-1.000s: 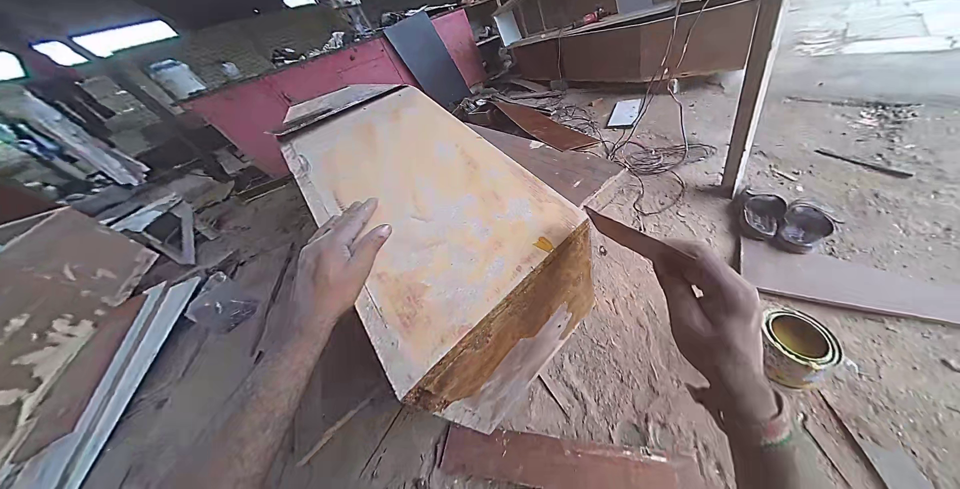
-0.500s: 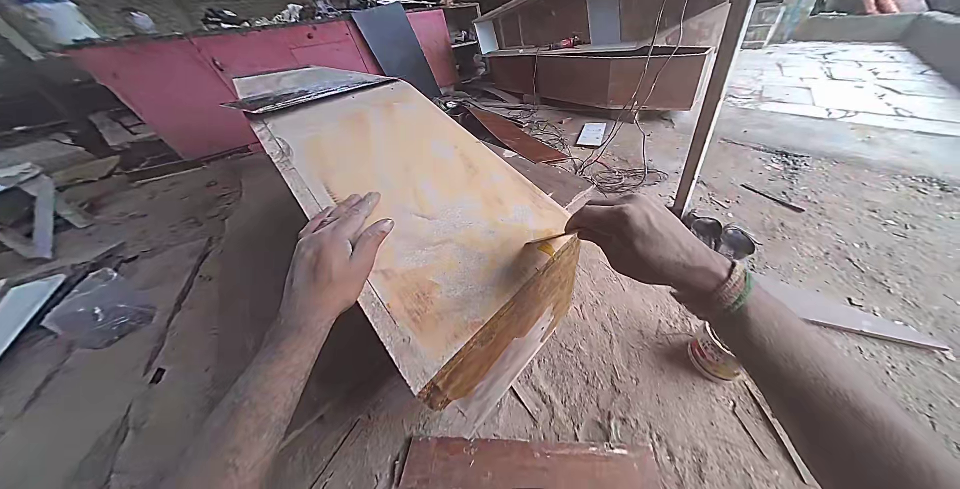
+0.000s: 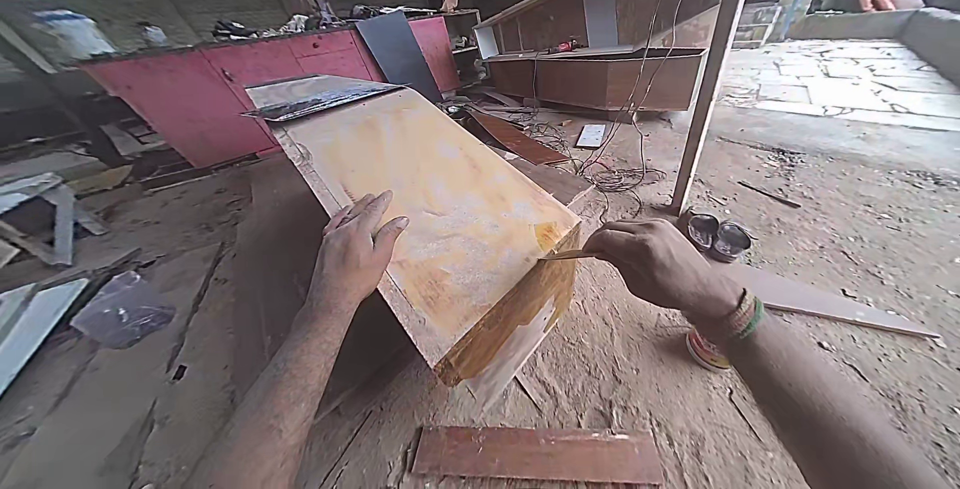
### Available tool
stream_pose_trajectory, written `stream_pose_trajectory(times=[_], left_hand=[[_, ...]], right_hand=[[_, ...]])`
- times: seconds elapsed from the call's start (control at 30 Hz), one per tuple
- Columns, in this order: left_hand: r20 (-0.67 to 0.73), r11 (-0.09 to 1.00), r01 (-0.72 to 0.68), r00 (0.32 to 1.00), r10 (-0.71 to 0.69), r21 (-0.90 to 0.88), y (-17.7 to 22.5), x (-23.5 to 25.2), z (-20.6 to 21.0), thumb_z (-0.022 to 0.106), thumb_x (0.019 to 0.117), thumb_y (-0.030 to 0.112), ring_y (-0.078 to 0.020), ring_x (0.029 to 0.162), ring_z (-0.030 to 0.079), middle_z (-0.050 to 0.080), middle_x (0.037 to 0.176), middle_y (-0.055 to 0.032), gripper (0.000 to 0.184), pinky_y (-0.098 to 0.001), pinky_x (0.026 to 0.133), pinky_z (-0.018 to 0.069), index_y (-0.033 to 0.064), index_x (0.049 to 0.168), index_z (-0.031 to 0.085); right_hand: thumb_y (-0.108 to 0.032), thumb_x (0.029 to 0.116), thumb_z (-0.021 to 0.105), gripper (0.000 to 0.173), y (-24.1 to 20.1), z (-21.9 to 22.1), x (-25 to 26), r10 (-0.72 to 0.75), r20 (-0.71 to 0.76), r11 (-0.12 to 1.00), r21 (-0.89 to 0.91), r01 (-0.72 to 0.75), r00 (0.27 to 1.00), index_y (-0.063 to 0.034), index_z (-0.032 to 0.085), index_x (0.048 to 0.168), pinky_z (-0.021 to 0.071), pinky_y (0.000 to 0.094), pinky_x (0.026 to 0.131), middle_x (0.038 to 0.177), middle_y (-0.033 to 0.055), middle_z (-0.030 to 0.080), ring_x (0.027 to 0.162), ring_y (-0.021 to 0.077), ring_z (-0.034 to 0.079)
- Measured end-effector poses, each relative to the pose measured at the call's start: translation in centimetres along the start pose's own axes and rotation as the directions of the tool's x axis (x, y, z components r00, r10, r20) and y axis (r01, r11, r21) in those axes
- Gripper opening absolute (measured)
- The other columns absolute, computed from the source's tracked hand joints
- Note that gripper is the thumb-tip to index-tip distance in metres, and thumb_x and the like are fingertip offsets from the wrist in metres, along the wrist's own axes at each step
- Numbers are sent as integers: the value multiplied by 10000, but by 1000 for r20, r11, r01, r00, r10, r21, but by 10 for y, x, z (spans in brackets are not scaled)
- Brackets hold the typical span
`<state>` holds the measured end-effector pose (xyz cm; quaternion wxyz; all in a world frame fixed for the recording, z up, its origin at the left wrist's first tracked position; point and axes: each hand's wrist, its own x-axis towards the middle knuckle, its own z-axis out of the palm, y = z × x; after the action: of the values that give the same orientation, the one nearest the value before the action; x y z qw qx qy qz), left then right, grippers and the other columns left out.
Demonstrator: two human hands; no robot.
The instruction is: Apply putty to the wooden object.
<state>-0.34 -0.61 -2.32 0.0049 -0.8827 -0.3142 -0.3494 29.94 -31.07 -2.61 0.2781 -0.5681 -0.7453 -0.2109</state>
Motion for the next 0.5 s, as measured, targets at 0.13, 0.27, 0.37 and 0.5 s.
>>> stream_pose_trajectory(times=[0.13, 0.27, 0.37, 0.5], left_hand=[[1, 1000, 1, 1000, -1, 3, 0, 0, 0, 422, 1055, 530, -336, 1445, 459, 561, 1485, -169, 634, -532, 1242, 252, 76, 1480, 542], [5, 1000, 11, 1000, -11, -1, 1, 0, 1, 427, 1054, 523, -339, 1442, 462, 569, 1472, -179, 625, -538, 1244, 245, 78, 1477, 546], [15, 1000, 8, 1000, -8, 16, 1, 0, -1, 421, 1054, 529, -343, 1442, 462, 565, 1477, -178, 632, -531, 1242, 255, 77, 1478, 545], [23, 1000, 20, 1000, -21, 16, 3, 0, -3, 420, 1051, 528, -338, 1444, 459, 554, 1489, -179, 632, -539, 1237, 257, 83, 1483, 541]], right_hand=[[-171, 1052, 501, 246, 1, 11, -35, 142, -176, 989, 59, -133, 974, -105, 738, 1047, 587, 338, 711, 921, 50, 751, 799, 149, 718], [-133, 1036, 524, 232, -9, 49, -60, 449, -411, 891, 275, -362, 793, -49, 736, 1075, 579, 218, 688, 876, 32, 745, 727, 42, 681], [-57, 1000, 554, 201, -21, 89, -64, 652, -463, 747, 528, -403, 601, 22, 728, 1065, 620, 234, 720, 936, 57, 760, 789, 50, 720], [0, 983, 545, 211, -37, 134, -66, 722, -541, 679, 672, -294, 431, 55, 718, 1091, 643, 271, 752, 993, 81, 763, 848, 85, 741]])
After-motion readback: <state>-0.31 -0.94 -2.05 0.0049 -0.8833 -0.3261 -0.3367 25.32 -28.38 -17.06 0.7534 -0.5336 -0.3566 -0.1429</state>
